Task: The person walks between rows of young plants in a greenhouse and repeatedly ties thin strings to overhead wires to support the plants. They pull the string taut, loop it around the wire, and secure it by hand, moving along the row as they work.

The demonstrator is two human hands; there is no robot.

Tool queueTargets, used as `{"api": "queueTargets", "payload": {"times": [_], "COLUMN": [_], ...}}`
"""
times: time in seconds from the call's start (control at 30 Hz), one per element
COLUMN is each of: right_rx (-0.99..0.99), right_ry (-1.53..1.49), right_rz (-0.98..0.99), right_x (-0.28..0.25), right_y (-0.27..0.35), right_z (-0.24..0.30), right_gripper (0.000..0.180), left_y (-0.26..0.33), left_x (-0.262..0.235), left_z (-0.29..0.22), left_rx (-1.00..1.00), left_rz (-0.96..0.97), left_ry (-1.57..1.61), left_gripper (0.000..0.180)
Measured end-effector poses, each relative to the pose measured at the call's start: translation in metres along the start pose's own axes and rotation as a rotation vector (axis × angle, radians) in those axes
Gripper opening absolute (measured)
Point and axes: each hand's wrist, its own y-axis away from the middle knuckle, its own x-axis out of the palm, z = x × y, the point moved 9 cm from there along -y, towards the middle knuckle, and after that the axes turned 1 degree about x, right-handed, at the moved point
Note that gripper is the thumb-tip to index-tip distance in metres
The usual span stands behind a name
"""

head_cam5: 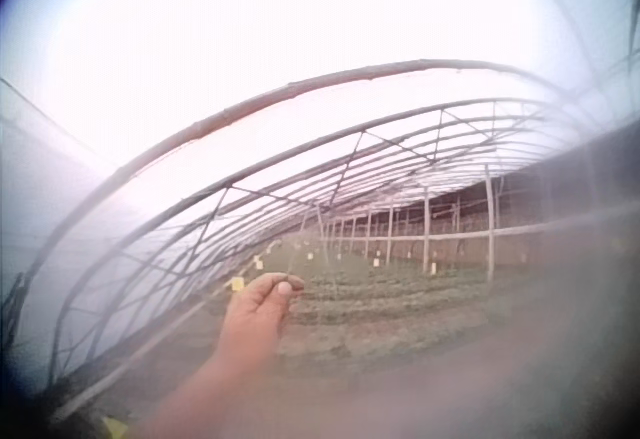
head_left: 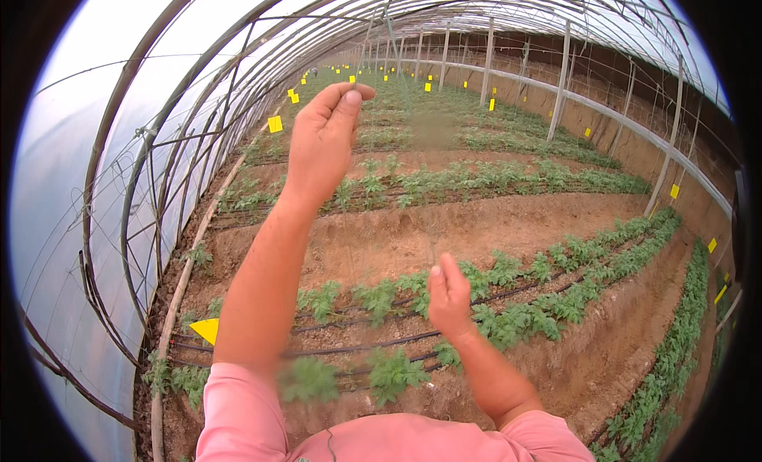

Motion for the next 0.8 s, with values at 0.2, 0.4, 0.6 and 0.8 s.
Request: {"api": "queueTargets", "payload": {"times": [0.2, 0.4, 0.6, 0.8], "right_rx": [-0.033, 0.054, 0.106, 0.341], "right_ry": [-0.109, -0.012, 0.002, -0.022], "right_rz": [0.045, -0.007, 0.039, 0.307], "right_x": [-0.018, -0.019, -0.014, 0.032], "right_y": [-0.045, -0.029, -0.015, 0.032], "right_z": [0.022, -0.008, -0.028, -0.062], "right_gripper": [0.02, 0.02, 0.022, 0.022], "left_y": [0.025, 0.151, 0.331, 0.456], "left_x": [0.012, -0.02, -0.063, -0.07], "left_z": [0.022, 0.134, 0.231, 0.262], "left_rx": [-0.158, -0.508, -0.8, -1.04], "left_rz": [0.042, 0.162, 0.044, -0.104], "left_ry": [0.199, 0.513, 0.617, 0.634], "left_gripper": [0.03, 0.03, 0.021, 0.021]}}
